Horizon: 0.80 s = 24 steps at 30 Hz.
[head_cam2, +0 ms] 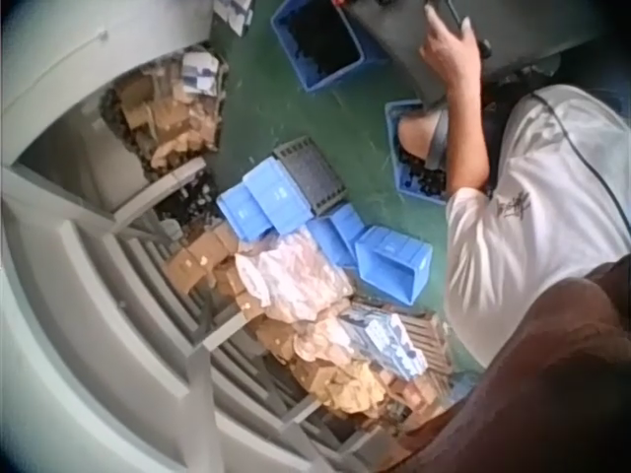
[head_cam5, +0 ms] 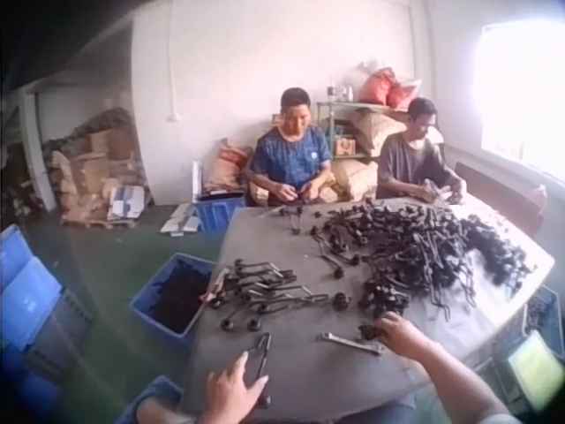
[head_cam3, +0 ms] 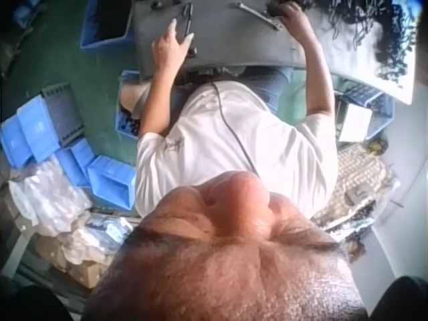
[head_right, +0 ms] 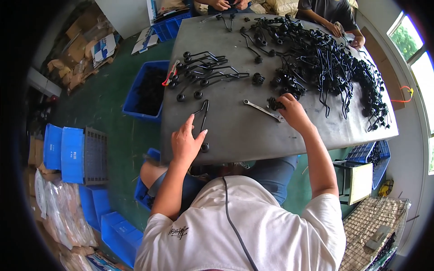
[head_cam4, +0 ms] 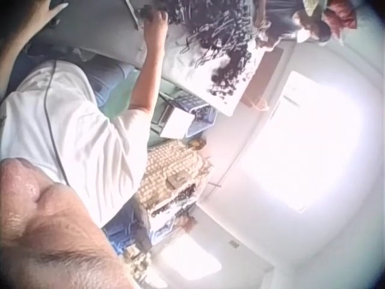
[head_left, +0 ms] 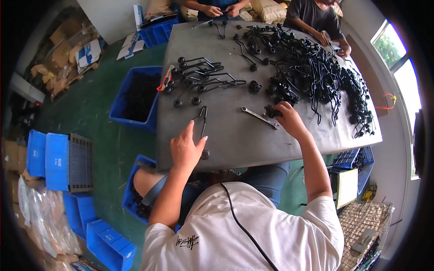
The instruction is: Assemble small mechanical parts on a workbench.
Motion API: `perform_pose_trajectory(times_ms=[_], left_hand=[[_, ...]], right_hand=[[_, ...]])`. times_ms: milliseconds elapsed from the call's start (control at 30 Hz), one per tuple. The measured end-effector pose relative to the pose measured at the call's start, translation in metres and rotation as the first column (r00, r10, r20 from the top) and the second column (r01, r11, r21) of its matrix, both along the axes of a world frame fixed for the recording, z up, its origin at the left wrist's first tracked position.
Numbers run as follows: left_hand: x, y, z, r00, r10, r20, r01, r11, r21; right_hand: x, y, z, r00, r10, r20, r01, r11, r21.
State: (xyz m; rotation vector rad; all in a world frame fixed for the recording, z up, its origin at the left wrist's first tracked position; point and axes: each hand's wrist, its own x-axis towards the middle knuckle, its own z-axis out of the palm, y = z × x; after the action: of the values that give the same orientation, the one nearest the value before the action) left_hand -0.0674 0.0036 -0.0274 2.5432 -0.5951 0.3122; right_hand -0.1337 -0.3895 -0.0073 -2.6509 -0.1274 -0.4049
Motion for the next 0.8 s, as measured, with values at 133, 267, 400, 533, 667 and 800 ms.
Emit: perform_pose_trajectory(times_ms=[133, 267, 400, 533, 667, 800], left_hand=[[0.001, -0.002, -0.002, 1.0, 0.004, -0.007, -0.005, 1.0, -0.021], [0.005, -0.004, -0.001, 0.994, 0.065, -0.086, -0.064, 0.998, 0.004], [0.002, -0.009, 0.005, 0.948, 0.084, 0.307, -0.092, 0.996, 0.011], [-0.029, -0.039, 0.015, 0.974, -0.102, 0.204, 0.127, 0.986, -0.112], [-0.051, -0.052, -0.004, 0.969, -0.219, 0.112, 0.229, 0.969, -0.092], [-0.047, -0.069, 0.002, 0.964, -0.248, 0.098, 0.255, 0.965, -0.063]], right_hand=[[0.005, 0.019, -0.002, 0.94, -0.133, -0.313, 0.33, 0.577, 0.747], [0.004, 0.063, -0.009, 0.973, -0.059, -0.222, 0.224, 0.453, 0.863], [-0.007, 0.131, -0.024, 0.953, -0.196, -0.231, 0.299, 0.479, 0.825], [-0.02, 0.179, -0.04, 0.966, -0.256, -0.016, 0.252, 0.936, 0.245], [-0.031, 0.172, -0.03, 0.959, -0.255, 0.125, 0.233, 0.958, 0.164], [-0.001, 0.133, -0.04, 0.958, -0.26, 0.123, 0.249, 0.963, 0.1]])
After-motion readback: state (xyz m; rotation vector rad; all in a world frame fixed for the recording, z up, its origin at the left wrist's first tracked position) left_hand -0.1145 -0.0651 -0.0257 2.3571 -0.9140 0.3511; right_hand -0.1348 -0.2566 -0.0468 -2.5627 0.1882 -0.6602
